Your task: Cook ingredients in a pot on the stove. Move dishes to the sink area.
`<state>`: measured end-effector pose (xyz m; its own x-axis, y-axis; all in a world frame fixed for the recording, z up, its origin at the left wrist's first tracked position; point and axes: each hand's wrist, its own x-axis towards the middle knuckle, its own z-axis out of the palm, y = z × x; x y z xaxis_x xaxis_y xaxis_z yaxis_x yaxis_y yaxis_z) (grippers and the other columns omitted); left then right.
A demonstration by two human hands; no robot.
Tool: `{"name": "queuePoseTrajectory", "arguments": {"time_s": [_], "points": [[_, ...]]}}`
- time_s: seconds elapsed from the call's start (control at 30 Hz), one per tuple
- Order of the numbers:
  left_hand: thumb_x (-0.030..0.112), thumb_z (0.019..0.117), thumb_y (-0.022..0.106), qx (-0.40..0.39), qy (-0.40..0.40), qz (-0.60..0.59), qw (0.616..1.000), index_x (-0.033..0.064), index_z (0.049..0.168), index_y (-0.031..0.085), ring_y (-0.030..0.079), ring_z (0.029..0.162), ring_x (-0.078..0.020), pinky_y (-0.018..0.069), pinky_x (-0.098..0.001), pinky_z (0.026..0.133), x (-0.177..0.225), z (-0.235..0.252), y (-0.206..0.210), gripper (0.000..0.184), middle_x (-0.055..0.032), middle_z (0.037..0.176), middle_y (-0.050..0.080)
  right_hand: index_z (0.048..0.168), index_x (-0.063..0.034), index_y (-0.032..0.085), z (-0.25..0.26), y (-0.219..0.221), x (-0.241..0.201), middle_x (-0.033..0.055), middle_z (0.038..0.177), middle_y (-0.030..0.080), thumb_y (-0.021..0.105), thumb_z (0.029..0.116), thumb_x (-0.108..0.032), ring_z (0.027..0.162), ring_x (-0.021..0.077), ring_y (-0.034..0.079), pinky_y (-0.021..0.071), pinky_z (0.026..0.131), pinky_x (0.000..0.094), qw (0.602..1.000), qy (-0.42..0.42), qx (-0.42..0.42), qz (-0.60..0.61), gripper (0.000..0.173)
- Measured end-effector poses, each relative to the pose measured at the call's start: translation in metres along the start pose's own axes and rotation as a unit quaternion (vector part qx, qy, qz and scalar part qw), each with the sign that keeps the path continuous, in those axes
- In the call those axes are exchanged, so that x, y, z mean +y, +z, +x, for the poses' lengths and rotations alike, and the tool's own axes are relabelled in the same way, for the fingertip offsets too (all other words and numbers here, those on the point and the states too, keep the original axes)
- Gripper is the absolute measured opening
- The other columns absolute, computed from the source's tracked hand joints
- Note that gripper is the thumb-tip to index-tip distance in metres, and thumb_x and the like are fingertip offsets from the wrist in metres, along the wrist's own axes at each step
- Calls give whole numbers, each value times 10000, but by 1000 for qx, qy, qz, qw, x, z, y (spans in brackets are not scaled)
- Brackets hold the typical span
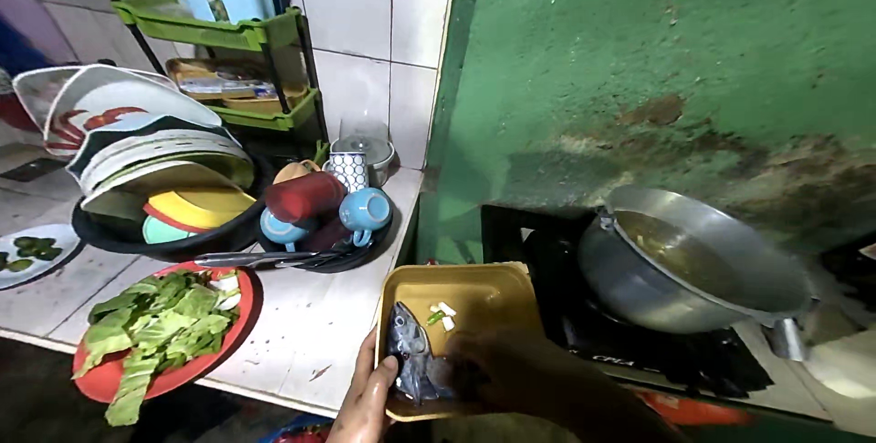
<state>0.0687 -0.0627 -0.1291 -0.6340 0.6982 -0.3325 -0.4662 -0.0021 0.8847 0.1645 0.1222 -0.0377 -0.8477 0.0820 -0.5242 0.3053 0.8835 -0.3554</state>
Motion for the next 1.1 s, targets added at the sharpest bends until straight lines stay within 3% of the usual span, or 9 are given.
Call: {"name": "queuePoseTrajectory", "arguments": {"time_s": [0.17,0.3,0.4,0.5,0.6,0.87,0.97,1.03,1.1], "points": [[287,1022,369,-11,-37,-3,999,141,1593,165,728,967,-215,647,-379,730,10,-1,-8,624,-136,1268,621,1444,-106,565,0,-1,-2,194,1276,660,619,1009,-197,1173,358,643,503,996,550,998,14,48,50,447],[259,1035,324,-20,-57,-18,998,131,1594,130,728,959,-241,650,-408,713,11,-2,-10,606,-152,1265,612,1332,-55,657,4,6,5,202,1237,679,609,990,-124,1146,357,653,518,975,523,992,-48,101,53,351],[250,1052,292,-19,-68,-20,997,128,1590,107,722,984,-273,649,-451,734,10,0,-8,582,-172,1282,594,1290,-45,677,3,8,8,192,1274,665,604,980,-64,1226,353,613,476,1044,526,991,-91,78,54,319],[257,1058,270,-27,-71,-20,997,117,1581,95,721,980,-287,647,-472,725,7,3,-5,569,-175,1265,599,1133,-5,718,3,13,15,205,1132,690,639,945,-34,1115,367,651,513,961,547,985,-131,100,44,206],[259,1069,252,-45,-83,-25,995,112,1573,88,725,968,-285,647,-470,720,4,6,1,550,-169,1244,608,1051,45,704,-3,12,21,224,1033,685,664,923,-38,1018,374,668,534,890,532,981,-134,133,48,157],[292,1077,261,-72,-97,-54,991,121,1573,88,730,952,-334,648,-485,711,-2,16,38,552,-205,1269,609,1033,6,706,-56,-26,33,173,976,675,649,937,-61,926,320,673,553,799,489,983,-86,163,6,130],[282,1088,255,-63,-101,-76,990,123,1564,132,729,936,-343,644,-490,699,-3,18,54,516,-208,1244,622,1059,-50,725,-86,-45,44,121,993,684,684,958,-136,915,253,669,552,813,437,979,-66,191,-9,139],[281,1083,262,-64,-96,-79,990,120,1563,128,728,942,-335,645,-482,699,-6,20,61,524,-204,1239,619,952,-116,744,-102,-54,63,24,872,693,770,872,-154,778,133,675,583,686,316,945,-114,300,-59,92],[280,1078,272,-68,-87,-81,991,114,1550,131,726,953,-329,645,-480,703,-11,22,66,520,-200,1230,618,906,-155,751,-125,-77,81,-45,863,695,785,824,-124,775,44,658,572,671,231,923,-136,351,-84,94]]}}
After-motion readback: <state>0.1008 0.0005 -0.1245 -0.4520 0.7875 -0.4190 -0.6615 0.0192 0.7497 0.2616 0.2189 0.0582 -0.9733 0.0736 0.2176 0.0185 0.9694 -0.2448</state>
